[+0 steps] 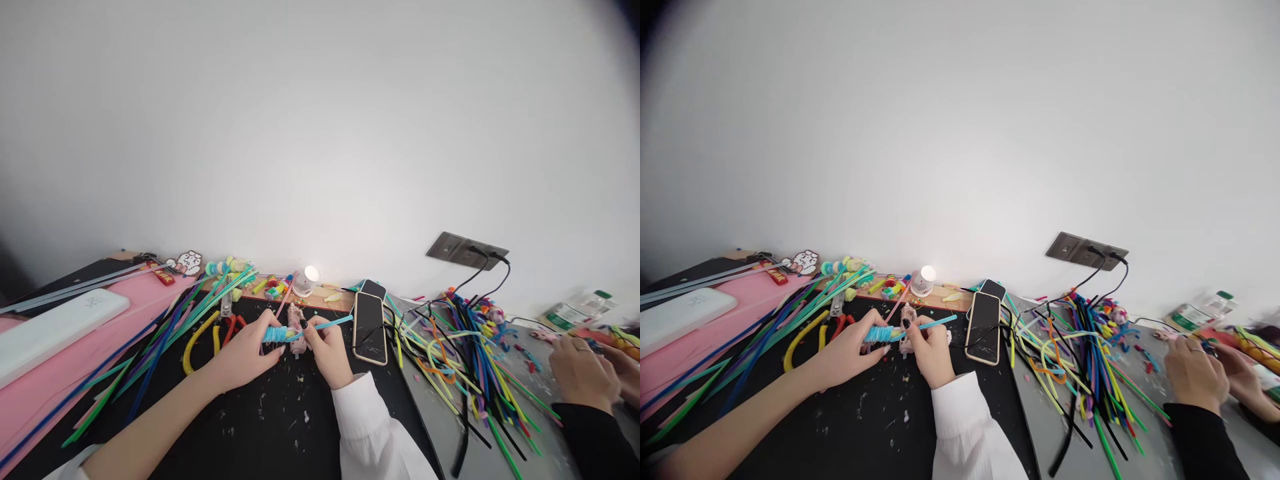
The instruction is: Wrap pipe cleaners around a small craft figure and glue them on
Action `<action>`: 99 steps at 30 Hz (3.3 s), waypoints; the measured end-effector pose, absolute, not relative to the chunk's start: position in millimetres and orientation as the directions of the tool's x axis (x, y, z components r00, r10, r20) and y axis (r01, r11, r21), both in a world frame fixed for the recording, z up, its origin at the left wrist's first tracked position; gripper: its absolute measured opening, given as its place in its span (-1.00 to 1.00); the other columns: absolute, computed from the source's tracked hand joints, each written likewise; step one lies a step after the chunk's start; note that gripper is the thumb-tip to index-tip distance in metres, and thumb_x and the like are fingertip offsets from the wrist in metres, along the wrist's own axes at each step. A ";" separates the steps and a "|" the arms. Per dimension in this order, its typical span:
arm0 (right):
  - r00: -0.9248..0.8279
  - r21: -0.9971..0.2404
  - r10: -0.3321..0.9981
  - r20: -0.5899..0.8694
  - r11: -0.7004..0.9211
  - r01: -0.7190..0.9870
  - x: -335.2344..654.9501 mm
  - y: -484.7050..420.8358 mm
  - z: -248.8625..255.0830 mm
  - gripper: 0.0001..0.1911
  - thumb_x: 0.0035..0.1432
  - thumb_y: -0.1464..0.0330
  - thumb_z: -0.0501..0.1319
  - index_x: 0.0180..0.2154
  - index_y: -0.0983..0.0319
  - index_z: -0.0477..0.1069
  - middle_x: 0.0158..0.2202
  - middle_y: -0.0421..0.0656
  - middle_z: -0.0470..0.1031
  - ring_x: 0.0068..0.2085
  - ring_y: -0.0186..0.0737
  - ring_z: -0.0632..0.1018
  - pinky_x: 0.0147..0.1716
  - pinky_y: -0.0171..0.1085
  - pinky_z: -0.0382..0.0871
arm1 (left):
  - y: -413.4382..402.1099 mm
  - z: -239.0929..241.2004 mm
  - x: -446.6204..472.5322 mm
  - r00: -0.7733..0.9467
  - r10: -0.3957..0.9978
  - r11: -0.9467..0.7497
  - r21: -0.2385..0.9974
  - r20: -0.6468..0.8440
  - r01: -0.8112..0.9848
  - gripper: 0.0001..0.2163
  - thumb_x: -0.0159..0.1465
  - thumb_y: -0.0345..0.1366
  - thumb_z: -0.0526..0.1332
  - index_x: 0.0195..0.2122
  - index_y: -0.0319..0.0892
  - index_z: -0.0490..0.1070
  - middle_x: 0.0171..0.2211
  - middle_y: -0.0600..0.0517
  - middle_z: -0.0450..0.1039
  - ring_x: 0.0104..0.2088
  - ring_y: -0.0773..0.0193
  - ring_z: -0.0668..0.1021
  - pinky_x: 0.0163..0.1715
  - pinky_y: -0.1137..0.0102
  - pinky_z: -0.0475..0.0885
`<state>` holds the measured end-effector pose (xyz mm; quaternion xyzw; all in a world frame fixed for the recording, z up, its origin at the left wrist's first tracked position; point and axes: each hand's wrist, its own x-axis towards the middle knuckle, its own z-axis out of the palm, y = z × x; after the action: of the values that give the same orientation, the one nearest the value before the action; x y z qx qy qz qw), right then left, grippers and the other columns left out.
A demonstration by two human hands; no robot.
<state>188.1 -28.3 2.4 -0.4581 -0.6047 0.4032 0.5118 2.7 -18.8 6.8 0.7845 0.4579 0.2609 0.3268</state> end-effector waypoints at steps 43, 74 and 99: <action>-0.081 -0.967 0.971 0.223 0.231 0.105 189.5 -20.9 -8.3 -0.55 0.17 0.07 0.16 -0.60 0.22 0.27 -0.67 -0.30 0.20 -0.59 -0.37 0.24 -0.56 -0.35 0.10 | -19.4 1.6 3.2 0.618 0.784 -0.399 0.808 0.056 0.433 -0.71 0.39 -0.04 -0.16 -0.29 -0.08 0.17 -0.34 0.10 0.31 -0.30 0.20 0.38 -0.22 0.31 0.27; -0.024 -0.944 0.968 0.250 0.249 0.214 190.1 -21.7 -6.9 -0.64 0.14 0.12 0.13 -0.56 0.21 0.25 -0.63 -0.32 0.16 -0.60 -0.38 0.22 -0.59 -0.37 0.08 | -20.8 3.7 4.0 0.581 0.813 -0.321 0.863 0.040 0.390 -0.78 0.34 -0.08 -0.04 -0.20 -0.10 0.22 -0.41 0.11 0.27 -0.39 0.25 0.33 -0.34 0.36 0.26; -0.046 -0.753 0.904 0.425 0.381 0.537 187.3 -25.5 -6.9 -0.72 0.19 0.35 0.08 -0.57 0.19 0.28 -0.63 -0.26 0.28 -0.57 -0.31 0.31 -0.51 -0.33 0.08 | -25.9 9.3 6.6 0.626 0.780 -0.271 0.903 0.002 0.334 -0.82 0.29 -0.11 0.06 -0.28 -0.09 0.14 -0.42 0.15 0.19 -0.41 0.31 0.26 -0.37 0.40 0.23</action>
<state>187.3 -25.5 -6.9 -0.5186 -0.6946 0.2013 0.4561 6.6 -25.9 9.3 0.7627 0.3653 0.2317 0.4808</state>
